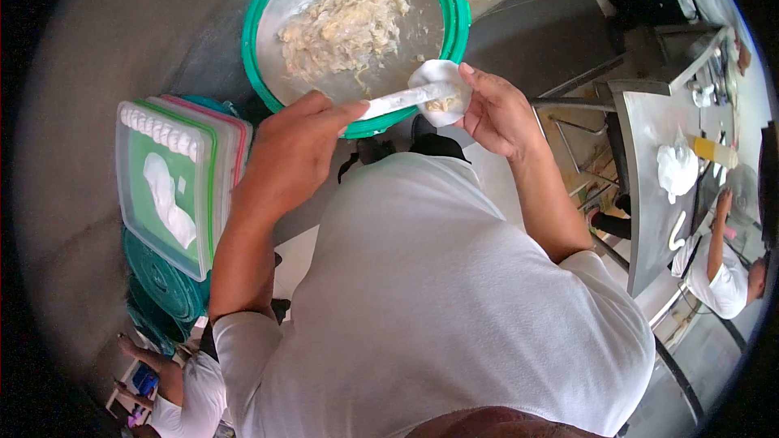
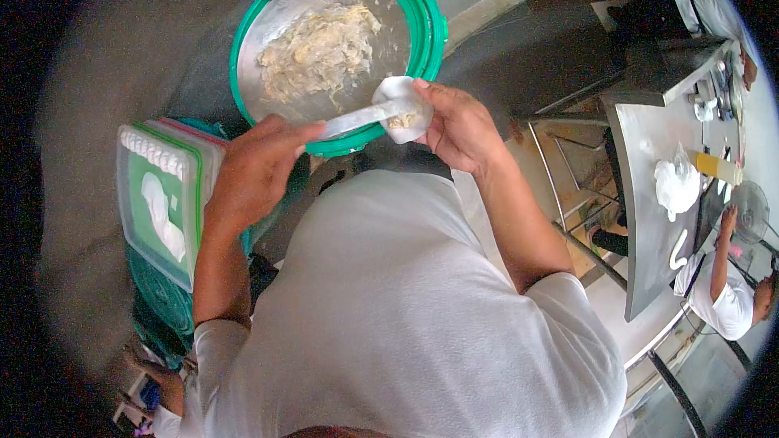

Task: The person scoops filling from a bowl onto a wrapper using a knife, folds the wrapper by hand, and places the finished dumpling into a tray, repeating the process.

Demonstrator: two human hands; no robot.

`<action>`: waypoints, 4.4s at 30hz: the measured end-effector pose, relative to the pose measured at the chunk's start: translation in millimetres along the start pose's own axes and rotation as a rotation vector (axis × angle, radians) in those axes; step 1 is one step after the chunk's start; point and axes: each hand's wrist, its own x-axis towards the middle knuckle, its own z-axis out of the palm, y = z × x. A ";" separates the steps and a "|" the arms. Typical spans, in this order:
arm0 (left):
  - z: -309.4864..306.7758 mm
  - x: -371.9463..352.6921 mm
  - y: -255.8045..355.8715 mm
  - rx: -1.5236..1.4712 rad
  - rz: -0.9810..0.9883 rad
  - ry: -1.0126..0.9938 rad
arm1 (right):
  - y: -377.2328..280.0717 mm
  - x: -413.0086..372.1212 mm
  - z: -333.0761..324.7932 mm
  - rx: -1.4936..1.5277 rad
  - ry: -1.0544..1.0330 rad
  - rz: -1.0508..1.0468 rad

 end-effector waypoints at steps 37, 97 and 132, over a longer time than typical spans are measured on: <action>76.7 25.5 50.1 -1.788 -0.034 0.572 | -33.6 4.6 60.0 -0.421 -0.579 -0.278; -6.4 -107.9 -17.7 -1.190 0.169 0.715 | 70.2 -42.3 187.6 -1.257 -0.504 -0.955; 16.2 -48.0 40.0 -0.672 0.356 0.743 | -2.7 -52.4 127.2 -1.182 -0.588 -1.079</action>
